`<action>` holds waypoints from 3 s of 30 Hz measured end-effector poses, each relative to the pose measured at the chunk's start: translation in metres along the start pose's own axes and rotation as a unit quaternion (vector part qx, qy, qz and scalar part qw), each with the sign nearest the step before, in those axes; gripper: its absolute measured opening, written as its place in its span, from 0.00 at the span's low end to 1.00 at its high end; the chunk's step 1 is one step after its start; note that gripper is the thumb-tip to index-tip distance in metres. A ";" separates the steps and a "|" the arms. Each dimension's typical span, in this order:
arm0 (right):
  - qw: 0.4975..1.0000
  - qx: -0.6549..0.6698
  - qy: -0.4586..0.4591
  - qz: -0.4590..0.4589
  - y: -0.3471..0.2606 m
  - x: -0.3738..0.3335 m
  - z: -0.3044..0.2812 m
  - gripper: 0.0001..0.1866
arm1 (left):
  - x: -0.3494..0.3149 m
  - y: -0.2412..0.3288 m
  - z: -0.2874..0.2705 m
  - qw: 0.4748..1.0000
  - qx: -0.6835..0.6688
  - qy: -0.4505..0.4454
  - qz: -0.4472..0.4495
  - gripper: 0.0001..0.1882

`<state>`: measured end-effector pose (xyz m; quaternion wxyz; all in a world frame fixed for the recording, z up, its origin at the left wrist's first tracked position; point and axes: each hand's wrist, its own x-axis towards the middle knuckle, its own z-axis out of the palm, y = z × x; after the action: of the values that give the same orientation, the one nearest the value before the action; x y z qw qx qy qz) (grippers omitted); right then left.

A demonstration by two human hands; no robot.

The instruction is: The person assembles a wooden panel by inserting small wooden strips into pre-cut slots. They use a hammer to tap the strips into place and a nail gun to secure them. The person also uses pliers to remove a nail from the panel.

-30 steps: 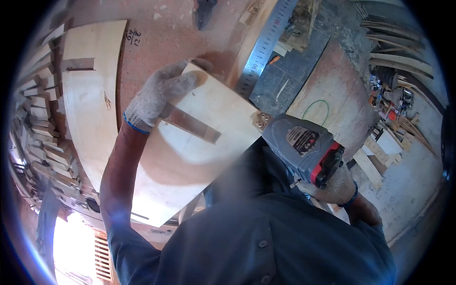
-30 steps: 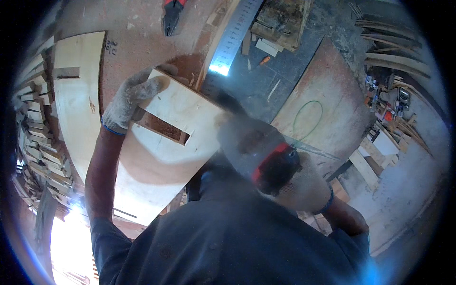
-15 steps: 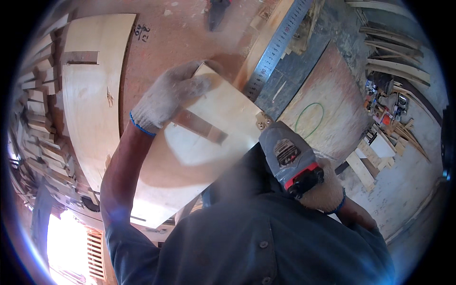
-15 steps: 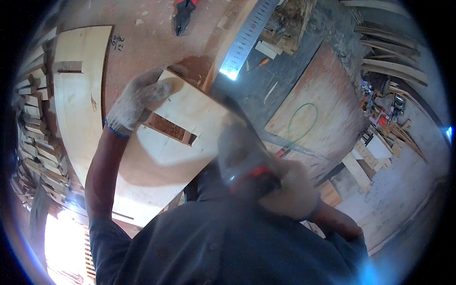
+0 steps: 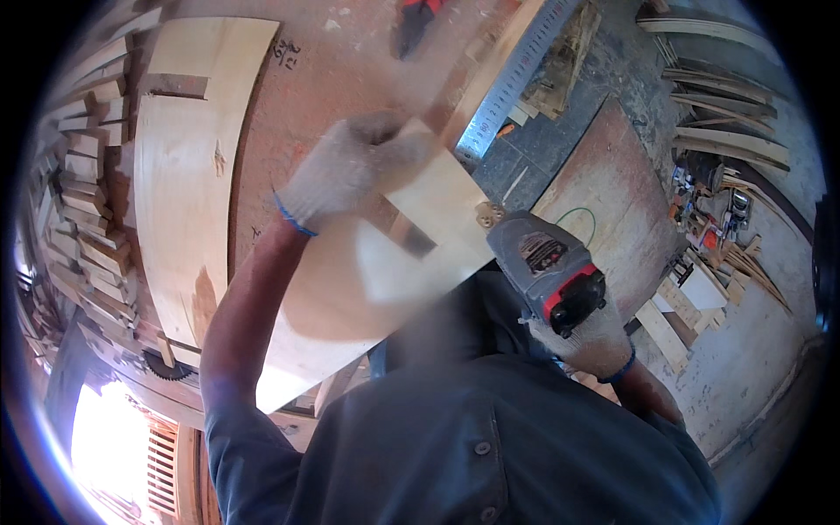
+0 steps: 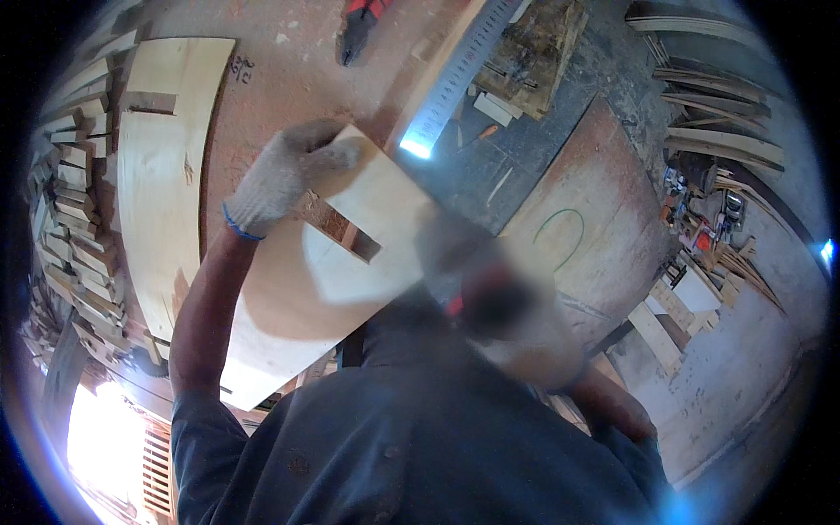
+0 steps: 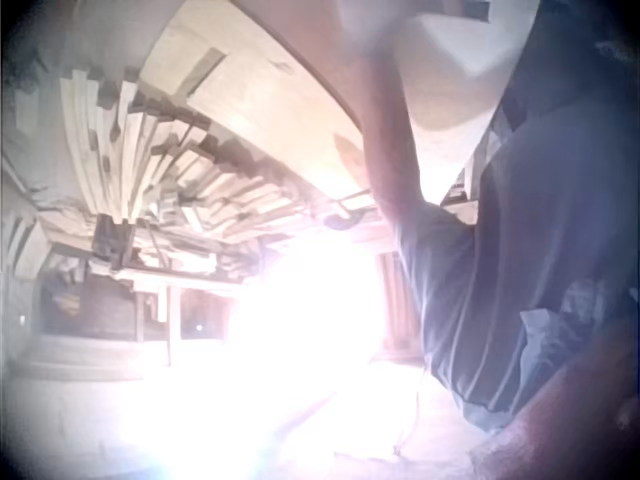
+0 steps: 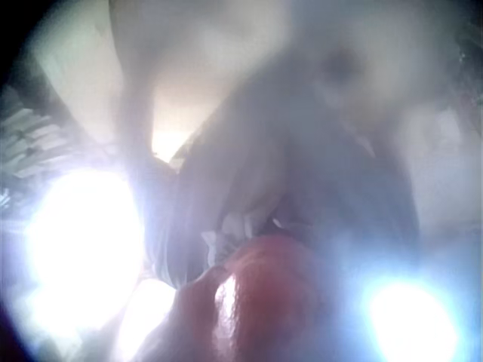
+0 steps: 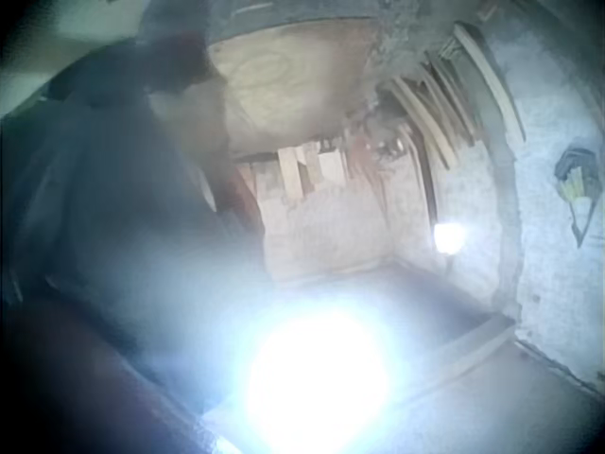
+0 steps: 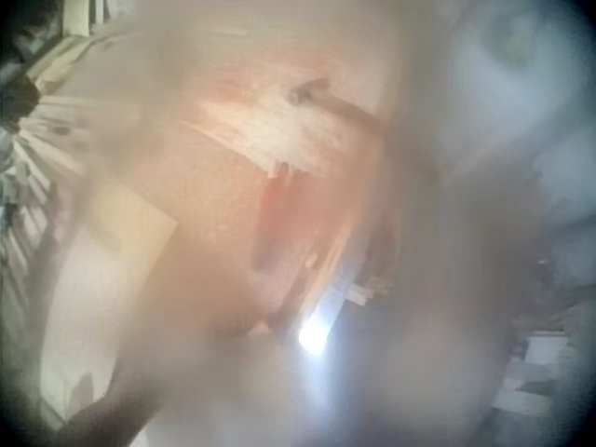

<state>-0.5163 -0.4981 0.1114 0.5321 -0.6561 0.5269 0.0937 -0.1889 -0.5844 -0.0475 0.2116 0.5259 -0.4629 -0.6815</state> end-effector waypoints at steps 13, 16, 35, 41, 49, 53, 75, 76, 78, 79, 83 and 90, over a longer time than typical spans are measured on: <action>0.999 0.002 0.032 0.039 -0.030 0.028 -0.013 0.19 | 0.018 -0.018 0.040 0.945 0.223 0.047 0.233 0.21; 0.998 -0.010 0.058 0.010 -0.024 0.027 -0.008 0.18 | 0.015 0.002 0.043 0.975 0.212 0.015 0.058 0.24; 0.990 0.053 0.102 0.080 -0.055 0.053 -0.017 0.09 | 0.008 -0.024 0.039 0.973 0.147 0.160 0.081 0.19; 0.986 0.042 0.080 0.138 -0.077 0.064 -0.022 0.08 | -0.061 -0.021 0.019 0.960 0.127 0.249 -0.008 0.18; 0.990 -0.030 0.071 0.121 -0.070 0.061 -0.016 0.16 | -0.143 -0.073 0.003 0.949 0.201 0.231 -0.076 0.18; 0.979 -0.125 0.079 0.142 -0.067 0.059 -0.008 0.13 | -0.143 -0.086 -0.004 0.967 0.189 0.160 -0.053 0.21; 0.964 0.241 0.097 -0.062 -0.122 0.076 -0.014 0.06 | -0.252 0.003 0.009 0.859 0.398 0.271 -0.173 0.14; 0.948 0.294 0.104 -0.058 -0.130 0.078 -0.011 0.07 | -0.255 0.024 0.013 0.834 0.483 0.221 -0.148 0.16; 0.958 0.270 0.092 -0.018 -0.138 0.076 -0.014 0.07 | -0.257 0.028 0.024 0.869 0.383 0.260 -0.176 0.13; 0.970 0.226 0.086 -0.011 -0.139 0.078 -0.013 0.07 | -0.264 0.036 0.023 0.890 0.332 0.249 -0.188 0.16; 0.988 0.114 0.099 0.014 -0.129 0.069 -0.020 0.07 | -0.282 0.007 0.006 0.922 0.250 0.280 -0.100 0.17; 0.977 0.186 0.103 -0.014 -0.133 0.063 -0.013 0.06 | -0.262 -0.094 -0.160 0.660 0.519 0.516 -0.171 0.35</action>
<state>-0.3902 -0.5620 0.1531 0.5889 -0.5594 0.5776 -0.0813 0.0691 -0.4012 0.0056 -0.0109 0.8875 -0.4600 0.0252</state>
